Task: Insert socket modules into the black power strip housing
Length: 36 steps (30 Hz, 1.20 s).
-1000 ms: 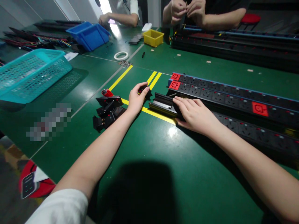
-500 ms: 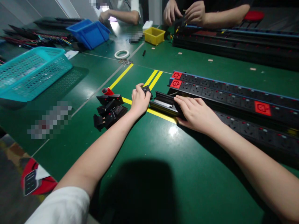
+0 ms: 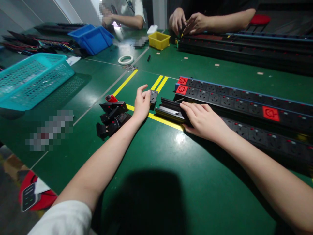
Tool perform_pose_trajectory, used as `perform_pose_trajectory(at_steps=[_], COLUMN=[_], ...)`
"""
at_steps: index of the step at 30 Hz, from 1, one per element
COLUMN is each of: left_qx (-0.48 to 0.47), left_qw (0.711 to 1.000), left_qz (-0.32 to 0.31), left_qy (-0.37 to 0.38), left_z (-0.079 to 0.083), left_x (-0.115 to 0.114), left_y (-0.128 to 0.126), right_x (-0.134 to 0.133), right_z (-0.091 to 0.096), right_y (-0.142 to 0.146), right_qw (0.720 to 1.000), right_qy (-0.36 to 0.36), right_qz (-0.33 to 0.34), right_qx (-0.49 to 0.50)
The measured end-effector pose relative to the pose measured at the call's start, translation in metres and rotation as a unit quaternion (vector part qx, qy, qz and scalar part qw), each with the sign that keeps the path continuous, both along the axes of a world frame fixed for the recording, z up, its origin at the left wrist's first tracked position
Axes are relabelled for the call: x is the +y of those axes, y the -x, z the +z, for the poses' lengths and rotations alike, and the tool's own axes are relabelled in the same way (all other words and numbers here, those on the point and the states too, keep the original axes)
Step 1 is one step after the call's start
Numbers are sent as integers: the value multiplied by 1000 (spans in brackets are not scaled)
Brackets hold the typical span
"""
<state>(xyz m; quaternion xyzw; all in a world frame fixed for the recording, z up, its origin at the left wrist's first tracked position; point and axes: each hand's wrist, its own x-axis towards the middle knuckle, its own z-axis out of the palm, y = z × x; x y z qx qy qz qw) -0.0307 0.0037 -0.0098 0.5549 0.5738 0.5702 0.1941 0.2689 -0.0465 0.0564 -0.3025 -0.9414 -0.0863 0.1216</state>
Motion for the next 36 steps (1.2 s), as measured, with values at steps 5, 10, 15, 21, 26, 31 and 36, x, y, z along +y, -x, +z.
perform_pose_trajectory(at_steps=[5, 10, 15, 21, 26, 31, 36], left_qx=[-18, 18, 43, 67, 117, 127, 161], left_qw=[999, 997, 995, 995, 989, 985, 980], left_qz=[12, -54, -75, -48, -85, -105, -93], left_qy=[29, 46, 39, 53, 41, 58, 71], left_z=[0, 1, 3, 4, 7, 12, 17], left_x=[6, 5, 1, -8, -10, -11, -20], left_y=[4, 2, 0, -6, -8, -7, -12], right_x=[0, -1, -1, -1, -1, 0, 2], right_z=[1, 3, 2, 2, 2, 1, 0], right_y=[1, 1, 1, 1, 1, 1, 0], right_qw=[1000, 1000, 1000, 1000, 1000, 1000, 1000], right_qy=[2, 3, -3, 3, 7, 5, 2], right_qz=[-2, -5, -2, -3, -2, -2, 1], right_qx=[-6, -10, -5, -6, -2, -5, -11])
